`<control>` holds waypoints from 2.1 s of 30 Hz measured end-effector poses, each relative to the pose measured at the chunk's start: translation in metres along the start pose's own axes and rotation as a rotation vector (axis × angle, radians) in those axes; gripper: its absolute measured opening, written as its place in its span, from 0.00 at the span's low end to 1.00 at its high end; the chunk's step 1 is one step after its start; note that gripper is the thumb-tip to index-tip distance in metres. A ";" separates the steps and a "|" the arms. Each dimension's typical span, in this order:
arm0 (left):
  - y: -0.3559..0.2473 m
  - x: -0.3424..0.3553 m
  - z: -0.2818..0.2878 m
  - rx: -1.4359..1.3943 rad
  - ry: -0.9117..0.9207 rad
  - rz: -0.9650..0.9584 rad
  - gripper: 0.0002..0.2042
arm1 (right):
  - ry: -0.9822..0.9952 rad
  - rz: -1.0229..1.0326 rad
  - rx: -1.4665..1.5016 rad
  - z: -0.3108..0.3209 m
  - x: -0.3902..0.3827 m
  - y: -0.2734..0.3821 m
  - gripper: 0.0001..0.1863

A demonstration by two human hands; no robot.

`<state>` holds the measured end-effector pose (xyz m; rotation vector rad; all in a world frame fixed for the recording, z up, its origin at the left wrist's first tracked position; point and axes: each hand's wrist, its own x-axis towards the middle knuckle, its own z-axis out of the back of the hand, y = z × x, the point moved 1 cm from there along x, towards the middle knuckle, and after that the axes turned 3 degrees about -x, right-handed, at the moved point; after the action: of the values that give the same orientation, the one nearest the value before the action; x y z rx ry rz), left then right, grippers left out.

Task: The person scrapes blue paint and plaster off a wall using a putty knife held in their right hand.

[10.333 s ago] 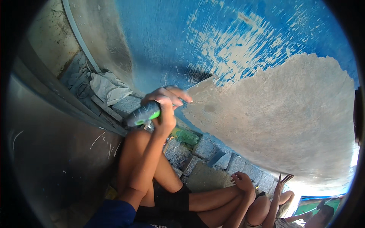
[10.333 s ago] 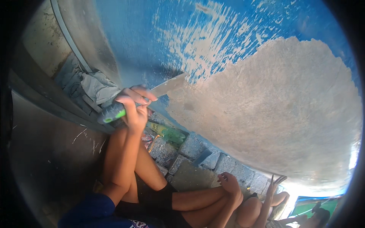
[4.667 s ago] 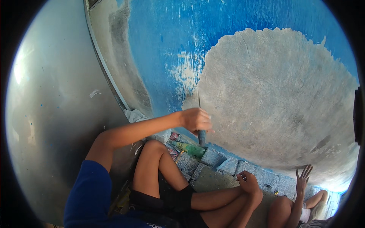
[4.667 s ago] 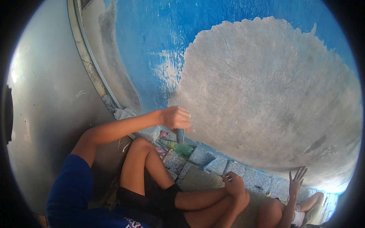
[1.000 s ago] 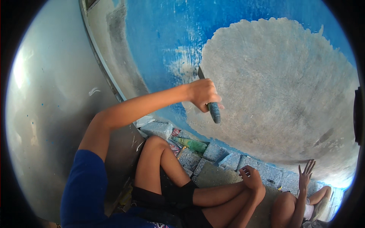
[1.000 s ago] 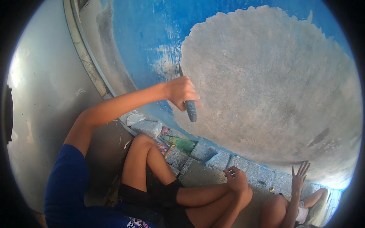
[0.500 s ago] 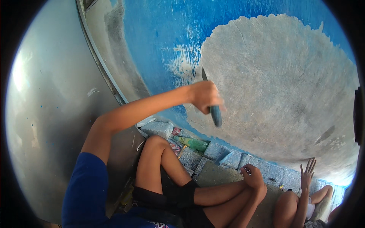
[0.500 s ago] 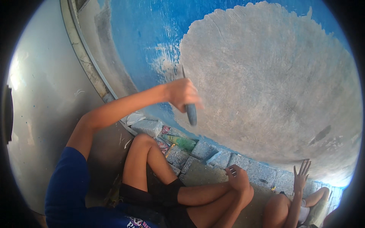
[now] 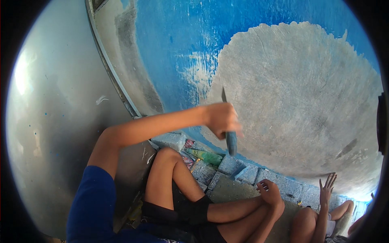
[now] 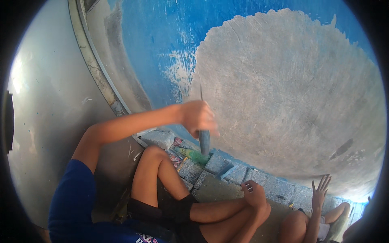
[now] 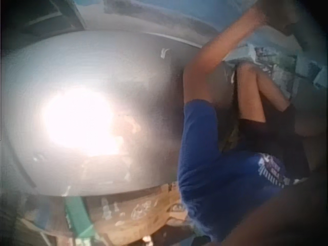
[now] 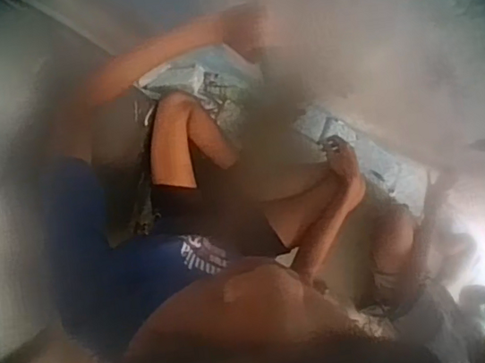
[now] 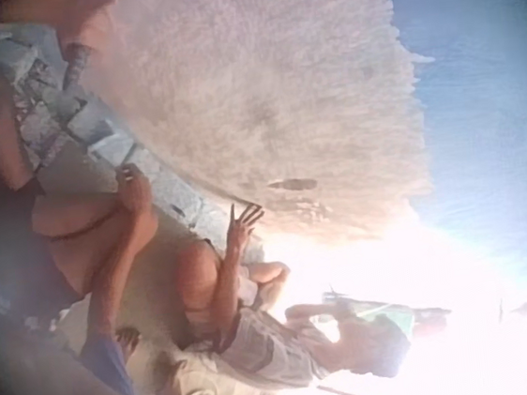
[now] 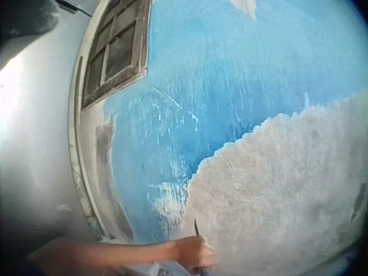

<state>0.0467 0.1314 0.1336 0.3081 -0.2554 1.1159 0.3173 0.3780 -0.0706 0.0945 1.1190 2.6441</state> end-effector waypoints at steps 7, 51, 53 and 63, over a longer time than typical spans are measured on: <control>0.049 -0.041 -0.004 0.198 0.042 0.160 0.13 | 0.010 0.038 -0.012 -0.009 0.003 0.000 0.10; 0.020 -0.031 0.005 -0.030 -0.177 0.053 0.21 | 0.032 -0.018 0.011 -0.007 -0.002 -0.004 0.11; 0.000 -0.015 -0.001 -0.095 -0.215 -0.028 0.20 | 0.039 -0.023 -0.001 -0.003 0.001 -0.002 0.11; 0.020 -0.042 -0.022 -0.046 -0.184 0.112 0.20 | 0.037 0.026 -0.049 -0.003 0.001 0.002 0.11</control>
<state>0.0121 0.1128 0.1003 0.3600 -0.4657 1.1916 0.3155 0.3742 -0.0713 0.0508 1.0710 2.7049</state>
